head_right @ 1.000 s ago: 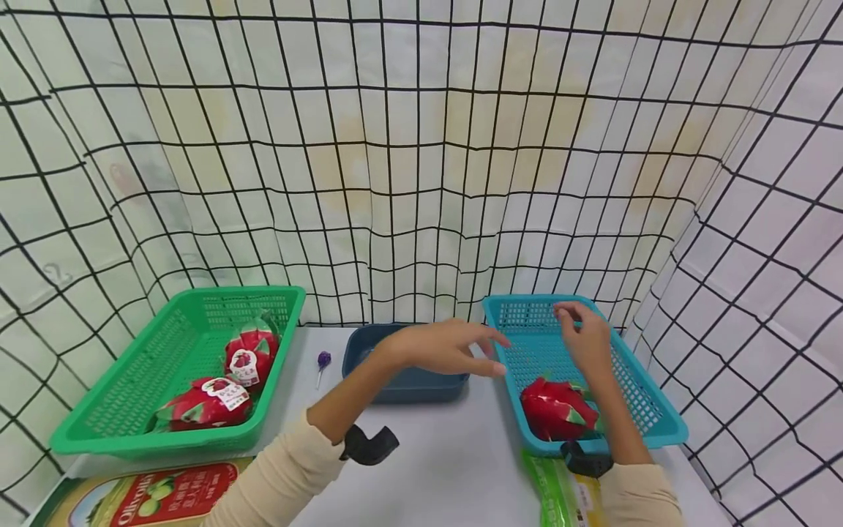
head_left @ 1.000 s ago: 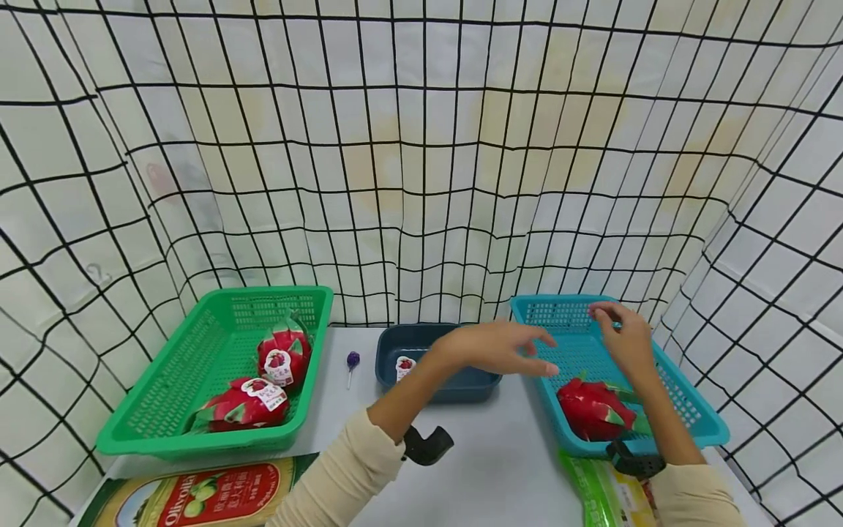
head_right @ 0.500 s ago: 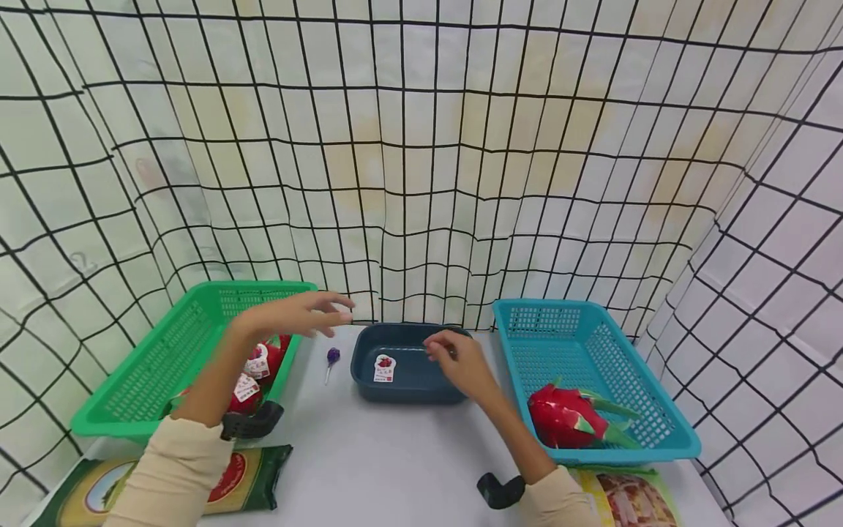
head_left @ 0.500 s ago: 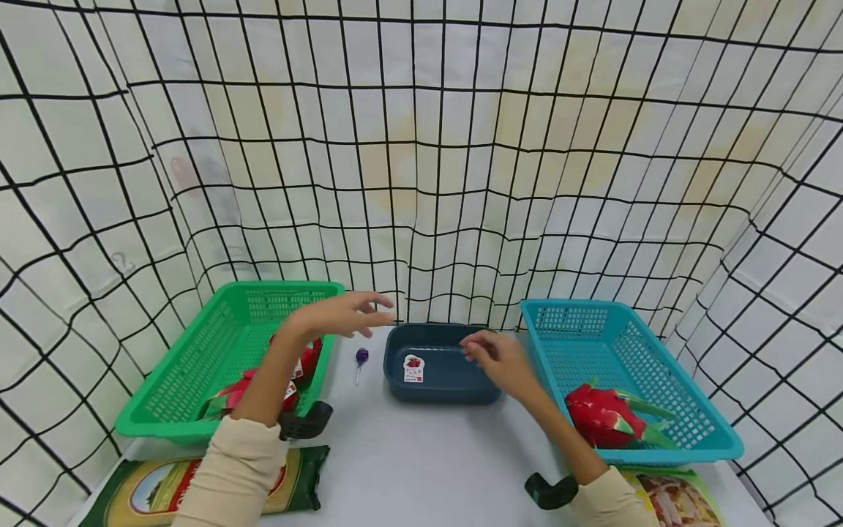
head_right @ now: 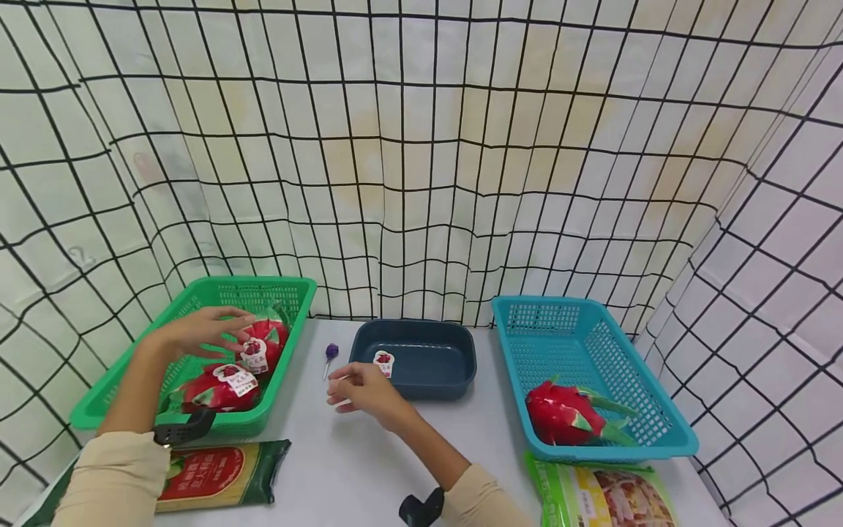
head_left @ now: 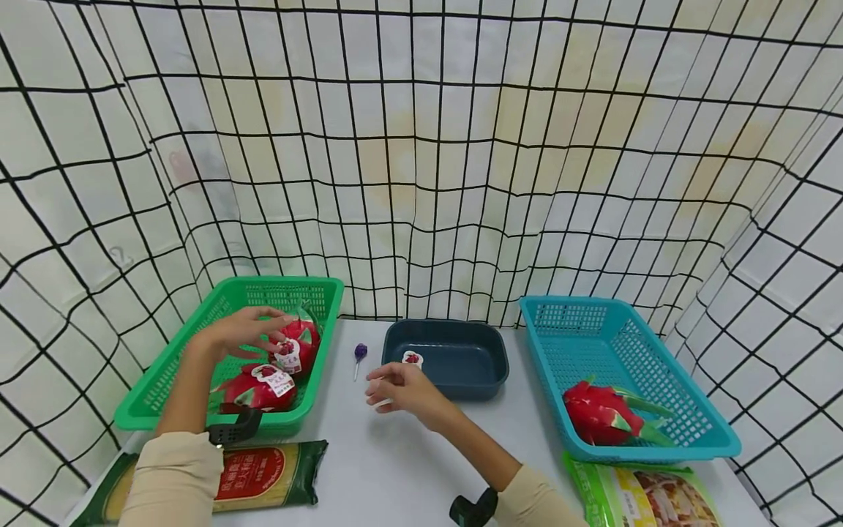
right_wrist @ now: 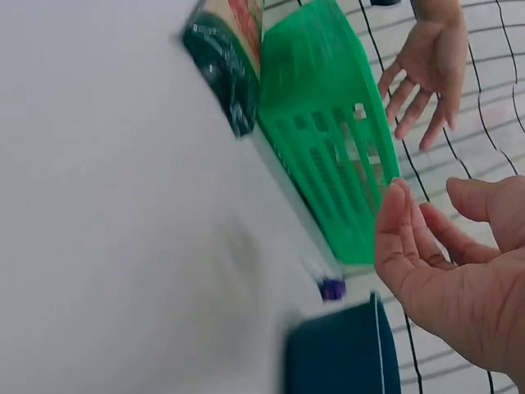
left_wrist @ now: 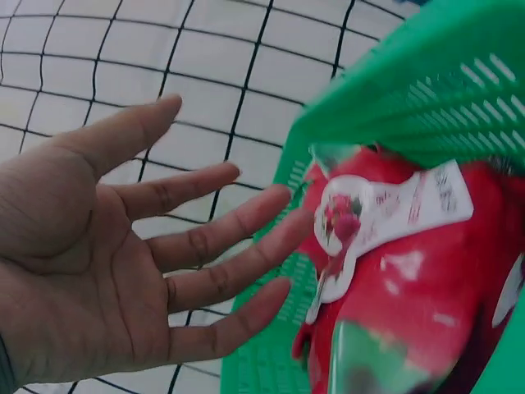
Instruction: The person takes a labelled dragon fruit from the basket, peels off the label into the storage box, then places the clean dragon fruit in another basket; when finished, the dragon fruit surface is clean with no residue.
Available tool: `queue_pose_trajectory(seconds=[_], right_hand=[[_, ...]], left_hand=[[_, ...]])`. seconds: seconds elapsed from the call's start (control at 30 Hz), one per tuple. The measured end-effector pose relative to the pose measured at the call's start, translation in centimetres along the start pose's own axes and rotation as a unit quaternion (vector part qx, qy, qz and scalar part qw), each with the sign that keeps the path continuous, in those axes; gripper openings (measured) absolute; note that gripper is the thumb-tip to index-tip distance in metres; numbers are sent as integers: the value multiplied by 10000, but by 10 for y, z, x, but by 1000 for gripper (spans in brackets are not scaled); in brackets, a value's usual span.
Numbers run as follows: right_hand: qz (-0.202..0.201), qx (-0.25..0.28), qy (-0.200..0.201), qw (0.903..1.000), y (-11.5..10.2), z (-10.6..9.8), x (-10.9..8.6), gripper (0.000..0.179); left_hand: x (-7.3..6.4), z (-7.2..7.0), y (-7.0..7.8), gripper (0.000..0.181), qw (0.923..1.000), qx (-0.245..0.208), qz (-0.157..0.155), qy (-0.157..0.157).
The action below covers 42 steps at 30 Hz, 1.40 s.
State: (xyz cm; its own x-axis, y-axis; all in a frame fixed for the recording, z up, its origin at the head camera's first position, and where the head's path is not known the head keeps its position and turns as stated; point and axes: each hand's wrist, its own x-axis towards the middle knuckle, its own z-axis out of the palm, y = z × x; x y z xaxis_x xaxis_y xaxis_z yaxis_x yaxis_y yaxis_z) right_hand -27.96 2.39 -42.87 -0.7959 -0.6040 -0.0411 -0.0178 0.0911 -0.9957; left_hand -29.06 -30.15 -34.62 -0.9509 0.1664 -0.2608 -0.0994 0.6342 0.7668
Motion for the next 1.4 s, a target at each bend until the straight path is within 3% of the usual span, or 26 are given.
queue_pose_trajectory(seconds=[0.2,0.33,0.53,0.63,0.77,0.87,0.97,1.1,1.17,1.4], right_hand=[[472,469,31,9978,-14,29,17,24],[713,439,115,9964,-16,45,27,27],[870,589,196,9943,-6,68,35,28],[849,738,342,9931,0,79,37,26],[829,997,528,9901,4,91,39,18],[836,1141,636,9879,5,95,40,14],[850,1193,720,9866,1,97,41,14],[840,1131,854,9863,-2,98,42,15],[829,1059,905,9868,-1,99,42,14],[646,959,824,9899,1,101,41,19]], left_hand=[[5,-12,-7,73,9959,546,-710,93],[1,-15,-13,79,9898,926,-1081,-80],[-5,-16,-29,87,9802,1486,-1201,-510],[-11,-11,-29,96,9720,1680,-1519,-626],[-20,-1,-24,107,9593,1649,-2250,-451],[-24,8,-20,106,9540,1164,-2760,-97],[-25,13,-19,101,9589,861,-2699,-131],[-22,12,-24,92,9737,978,-1977,-571],[-21,12,-29,90,9775,884,-1829,-573],[-25,9,-37,92,9768,398,-2088,-267]])
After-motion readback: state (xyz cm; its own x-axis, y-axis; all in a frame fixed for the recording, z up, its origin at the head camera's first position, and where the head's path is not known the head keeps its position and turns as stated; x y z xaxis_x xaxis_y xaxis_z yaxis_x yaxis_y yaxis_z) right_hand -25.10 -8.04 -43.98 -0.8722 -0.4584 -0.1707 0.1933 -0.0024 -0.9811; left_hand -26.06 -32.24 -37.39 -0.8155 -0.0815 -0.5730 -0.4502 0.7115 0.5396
